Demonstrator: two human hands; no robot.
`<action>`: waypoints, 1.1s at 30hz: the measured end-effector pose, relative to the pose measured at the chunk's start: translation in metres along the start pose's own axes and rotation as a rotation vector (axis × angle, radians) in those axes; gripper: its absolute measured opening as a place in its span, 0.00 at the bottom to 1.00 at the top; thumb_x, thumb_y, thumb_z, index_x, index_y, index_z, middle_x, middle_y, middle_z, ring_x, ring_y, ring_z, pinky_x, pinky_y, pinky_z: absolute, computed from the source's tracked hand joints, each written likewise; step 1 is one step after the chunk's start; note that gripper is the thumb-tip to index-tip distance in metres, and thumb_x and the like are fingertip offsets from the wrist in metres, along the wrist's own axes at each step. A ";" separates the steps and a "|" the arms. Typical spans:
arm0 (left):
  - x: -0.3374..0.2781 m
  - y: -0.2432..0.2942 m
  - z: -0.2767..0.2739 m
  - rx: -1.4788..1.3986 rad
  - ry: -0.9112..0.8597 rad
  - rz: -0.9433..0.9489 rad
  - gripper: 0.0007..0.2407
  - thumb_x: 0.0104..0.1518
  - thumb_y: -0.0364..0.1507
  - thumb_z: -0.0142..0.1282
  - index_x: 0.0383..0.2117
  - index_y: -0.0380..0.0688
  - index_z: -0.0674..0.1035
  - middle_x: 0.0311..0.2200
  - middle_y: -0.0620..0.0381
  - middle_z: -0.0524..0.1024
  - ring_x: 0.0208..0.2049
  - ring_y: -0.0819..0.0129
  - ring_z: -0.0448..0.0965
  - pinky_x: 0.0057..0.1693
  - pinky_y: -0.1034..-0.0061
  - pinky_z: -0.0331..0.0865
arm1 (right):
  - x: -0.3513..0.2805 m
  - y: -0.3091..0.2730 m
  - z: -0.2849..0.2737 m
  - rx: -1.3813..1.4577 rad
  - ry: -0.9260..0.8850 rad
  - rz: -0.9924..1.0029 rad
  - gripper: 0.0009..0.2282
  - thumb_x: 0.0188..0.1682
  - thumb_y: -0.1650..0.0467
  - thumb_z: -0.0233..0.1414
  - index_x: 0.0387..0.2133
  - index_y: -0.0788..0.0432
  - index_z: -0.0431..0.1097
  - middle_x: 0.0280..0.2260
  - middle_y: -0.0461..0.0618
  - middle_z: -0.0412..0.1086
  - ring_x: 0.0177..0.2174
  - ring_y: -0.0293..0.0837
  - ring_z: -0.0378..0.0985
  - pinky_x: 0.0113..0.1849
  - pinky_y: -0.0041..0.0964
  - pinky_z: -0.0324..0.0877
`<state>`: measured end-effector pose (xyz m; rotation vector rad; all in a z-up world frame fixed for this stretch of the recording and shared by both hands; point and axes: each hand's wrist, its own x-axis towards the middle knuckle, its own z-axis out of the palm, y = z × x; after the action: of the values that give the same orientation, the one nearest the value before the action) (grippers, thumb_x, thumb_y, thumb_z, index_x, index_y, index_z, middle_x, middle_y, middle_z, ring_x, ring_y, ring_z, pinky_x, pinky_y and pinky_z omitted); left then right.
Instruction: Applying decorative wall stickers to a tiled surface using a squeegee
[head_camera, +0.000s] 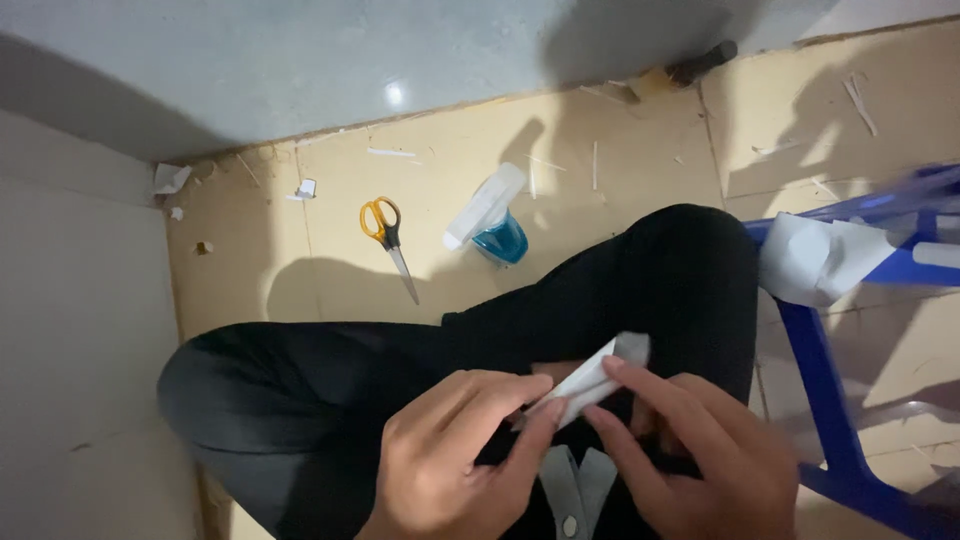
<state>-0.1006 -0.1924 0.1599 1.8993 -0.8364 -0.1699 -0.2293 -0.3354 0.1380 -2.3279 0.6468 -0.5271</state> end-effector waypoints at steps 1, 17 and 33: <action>0.000 0.001 -0.001 0.002 0.003 -0.001 0.08 0.47 0.20 0.72 0.33 0.37 0.86 0.28 0.56 0.86 0.21 0.74 0.83 0.29 0.84 0.76 | -0.001 -0.001 -0.001 0.002 -0.002 -0.003 0.20 0.34 0.73 0.71 0.43 0.60 0.81 0.18 0.43 0.71 0.15 0.33 0.62 0.19 0.24 0.57; -0.007 -0.007 -0.013 -0.214 -0.170 -0.117 0.09 0.50 0.23 0.69 0.37 0.38 0.87 0.34 0.52 0.87 0.31 0.68 0.88 0.39 0.81 0.82 | -0.005 0.013 -0.009 0.015 -0.159 0.075 0.16 0.35 0.69 0.70 0.38 0.55 0.80 0.27 0.45 0.84 0.18 0.33 0.84 0.23 0.23 0.78; -0.002 -0.008 -0.005 0.232 -0.033 0.218 0.05 0.55 0.26 0.73 0.33 0.43 0.88 0.28 0.62 0.78 0.22 0.73 0.72 0.31 0.80 0.67 | 0.006 0.015 -0.007 0.093 -0.531 0.897 0.15 0.43 0.71 0.70 0.45 0.52 0.88 0.10 0.58 0.86 0.09 0.46 0.78 0.16 0.36 0.70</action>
<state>-0.0962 -0.1855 0.1552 2.0057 -1.1185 0.0314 -0.2326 -0.3525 0.1341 -1.7154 1.2301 0.4421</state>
